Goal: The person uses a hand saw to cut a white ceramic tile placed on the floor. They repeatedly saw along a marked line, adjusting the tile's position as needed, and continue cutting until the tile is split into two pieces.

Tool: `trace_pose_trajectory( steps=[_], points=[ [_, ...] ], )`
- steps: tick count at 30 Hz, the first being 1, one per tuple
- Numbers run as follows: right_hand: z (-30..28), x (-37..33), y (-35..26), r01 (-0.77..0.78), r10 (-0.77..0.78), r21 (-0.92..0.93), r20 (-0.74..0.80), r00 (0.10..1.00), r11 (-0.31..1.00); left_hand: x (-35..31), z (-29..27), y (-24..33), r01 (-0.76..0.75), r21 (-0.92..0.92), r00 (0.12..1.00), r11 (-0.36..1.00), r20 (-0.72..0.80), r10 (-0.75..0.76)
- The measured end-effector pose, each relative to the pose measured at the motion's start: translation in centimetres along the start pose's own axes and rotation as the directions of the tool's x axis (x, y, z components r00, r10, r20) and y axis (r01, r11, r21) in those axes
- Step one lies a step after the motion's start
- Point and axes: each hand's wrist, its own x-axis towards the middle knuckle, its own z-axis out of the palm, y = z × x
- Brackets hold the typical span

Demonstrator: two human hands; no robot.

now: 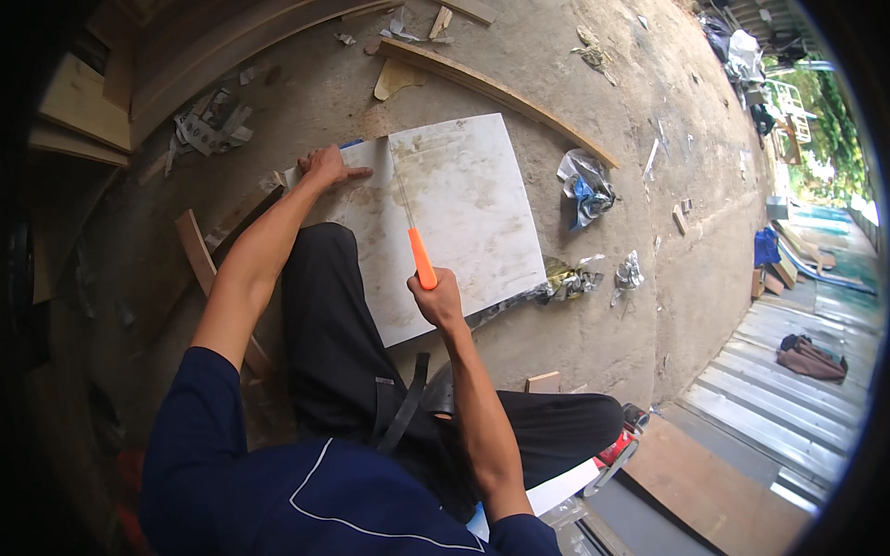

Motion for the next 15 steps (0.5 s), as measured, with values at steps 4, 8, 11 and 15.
trace_pose_trajectory(
  steps=[4, 8, 11, 15],
  points=[
    [0.6, 0.2, -0.1, -0.067, 0.067, -0.057, -0.001, 0.998, 0.996, 0.3, 0.9, -0.2, 0.006, -0.03, 0.998, 1.0, -0.069, -0.008],
    [0.9, -0.1, -0.1, -0.062, 0.062, -0.067, -0.016, 0.998, 0.996, 0.0, 1.0, -0.1, 0.014, -0.038, 0.996, 0.999, -0.088, -0.017],
    [0.8, 0.1, -0.6, -0.088, 0.087, -0.055, -0.008, 0.996, 0.995, 0.0, 1.3, -0.5, -0.021, -0.029, 0.99, 0.999, -0.14, 0.017],
    [0.7, 0.3, -0.5, -0.084, 0.084, -0.027, -0.004, 0.996, 0.996, 0.6, 1.4, -1.1, -0.073, -0.066, 0.99, 0.995, -0.124, 0.064]
  ],
)
